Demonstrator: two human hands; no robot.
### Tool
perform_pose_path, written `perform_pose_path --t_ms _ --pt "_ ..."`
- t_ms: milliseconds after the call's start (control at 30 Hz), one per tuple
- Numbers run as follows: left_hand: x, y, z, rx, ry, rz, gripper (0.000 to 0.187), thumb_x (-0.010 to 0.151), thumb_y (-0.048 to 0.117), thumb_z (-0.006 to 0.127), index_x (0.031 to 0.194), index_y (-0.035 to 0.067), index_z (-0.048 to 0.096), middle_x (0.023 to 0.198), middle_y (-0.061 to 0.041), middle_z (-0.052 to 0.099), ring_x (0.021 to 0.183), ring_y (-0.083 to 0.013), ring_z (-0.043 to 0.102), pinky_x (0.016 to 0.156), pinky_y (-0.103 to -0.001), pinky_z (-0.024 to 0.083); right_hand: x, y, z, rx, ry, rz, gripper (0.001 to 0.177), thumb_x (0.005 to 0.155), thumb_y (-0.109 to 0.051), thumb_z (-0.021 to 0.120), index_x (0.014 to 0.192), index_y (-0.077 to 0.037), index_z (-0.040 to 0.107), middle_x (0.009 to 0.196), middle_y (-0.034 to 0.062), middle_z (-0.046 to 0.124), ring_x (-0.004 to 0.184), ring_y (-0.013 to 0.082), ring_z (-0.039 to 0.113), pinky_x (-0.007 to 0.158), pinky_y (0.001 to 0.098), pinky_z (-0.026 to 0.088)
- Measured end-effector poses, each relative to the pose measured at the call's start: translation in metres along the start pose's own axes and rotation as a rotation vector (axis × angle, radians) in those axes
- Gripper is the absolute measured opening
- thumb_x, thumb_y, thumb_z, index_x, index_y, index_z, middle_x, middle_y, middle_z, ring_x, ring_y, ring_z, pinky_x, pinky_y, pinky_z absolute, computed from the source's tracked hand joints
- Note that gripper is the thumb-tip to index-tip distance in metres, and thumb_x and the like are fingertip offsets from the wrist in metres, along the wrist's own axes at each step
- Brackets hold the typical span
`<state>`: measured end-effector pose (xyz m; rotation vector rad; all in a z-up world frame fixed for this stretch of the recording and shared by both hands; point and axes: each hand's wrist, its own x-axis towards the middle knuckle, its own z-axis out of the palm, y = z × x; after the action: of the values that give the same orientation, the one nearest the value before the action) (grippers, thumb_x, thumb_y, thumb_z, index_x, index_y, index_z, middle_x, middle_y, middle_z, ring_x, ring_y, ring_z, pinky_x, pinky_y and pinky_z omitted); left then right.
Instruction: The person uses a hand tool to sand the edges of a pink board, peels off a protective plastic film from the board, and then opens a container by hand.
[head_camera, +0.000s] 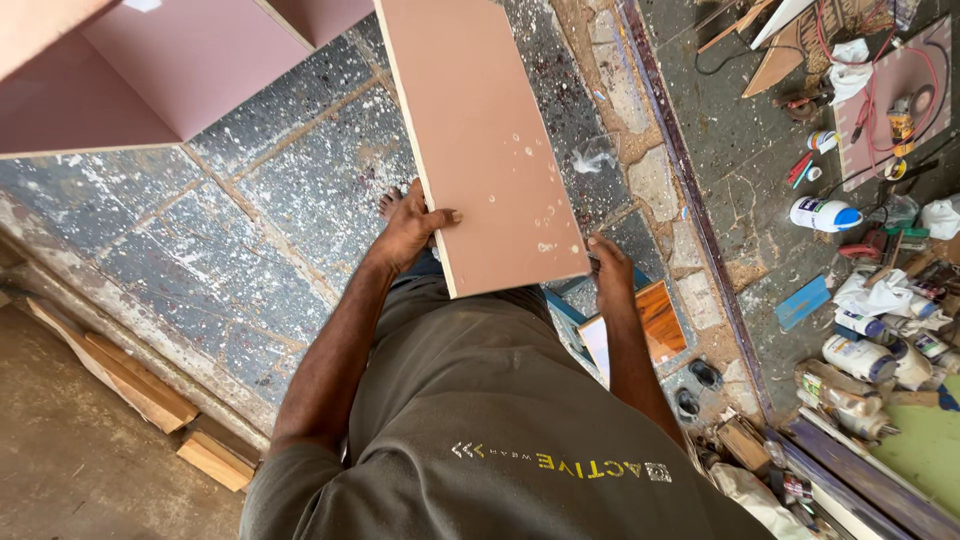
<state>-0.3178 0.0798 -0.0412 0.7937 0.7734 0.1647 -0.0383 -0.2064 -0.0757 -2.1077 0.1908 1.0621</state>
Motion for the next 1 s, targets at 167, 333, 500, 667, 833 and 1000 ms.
perform_pose_path --t_ms 167,333,500,667,833,1000 --pt "0.001 0.019 0.012 0.26 -0.06 -0.149 0.09 0.08 0.02 0.075 0.155 0.007 0.027 0.141 -0.026 0.054 0.131 -0.0377 0.056 0.111 -0.054 0.043 0.036 -0.04 0.026 -0.049 -0.139 0.138 0.059 0.101 -0.037 0.06 0.148 -0.007 0.045 0.124 0.0173 0.063 0.106 0.0308 0.067 0.093 0.0452 0.059" --pt "0.003 0.028 0.033 0.365 -0.217 -0.092 0.095 0.084 0.016 0.071 0.159 0.01 0.013 0.155 -0.018 0.032 0.128 -0.0385 0.061 0.114 -0.053 0.045 0.102 -0.034 0.083 0.028 -0.206 0.251 0.06 0.106 -0.05 0.049 0.145 -0.004 0.05 0.122 0.0238 0.065 0.097 0.0321 0.065 0.082 0.0456 0.057" --pt "0.006 0.036 0.031 0.443 -0.272 -0.016 0.087 0.086 0.015 0.073 0.159 0.008 0.026 0.144 -0.022 0.055 0.134 -0.0342 0.057 0.116 -0.052 0.045 0.114 -0.038 0.092 0.51 -0.2 0.083 0.061 0.104 -0.049 0.054 0.141 -0.002 0.059 0.128 0.0154 0.07 0.108 0.0266 0.066 0.09 0.043 0.056" --pt "0.002 0.058 0.012 0.373 -0.311 0.077 0.08 0.085 0.015 0.074 0.153 0.008 0.034 0.143 -0.017 0.057 0.133 -0.0293 0.055 0.114 -0.05 0.044 0.069 -0.093 0.076 0.617 -0.023 -0.187 0.068 0.102 -0.053 0.054 0.146 -0.001 0.049 0.141 0.0136 0.058 0.127 0.0262 0.061 0.105 0.0433 0.055" --pt "0.022 0.106 0.026 0.42 -0.03 0.16 0.037 0.091 0.027 0.08 0.115 0.002 0.069 0.112 -0.015 0.077 0.109 -0.0258 0.072 0.104 -0.048 0.058 0.029 -0.127 0.059 0.639 0.08 -0.51 0.073 0.102 -0.057 0.053 0.142 0.004 0.051 0.137 0.0224 0.061 0.126 0.03 0.064 0.105 0.0431 0.058" --pt "0.024 0.179 0.053 0.108 0.15 0.549 0.037 0.094 0.033 0.077 0.111 0.002 0.068 0.097 -0.013 0.075 0.085 -0.0219 0.072 0.078 -0.043 0.064 0.05 -0.094 0.049 0.589 0.128 -0.751 0.058 0.113 -0.049 0.056 0.107 0.009 0.059 0.103 0.0229 0.057 0.096 0.0303 0.057 0.087 0.0461 0.051"
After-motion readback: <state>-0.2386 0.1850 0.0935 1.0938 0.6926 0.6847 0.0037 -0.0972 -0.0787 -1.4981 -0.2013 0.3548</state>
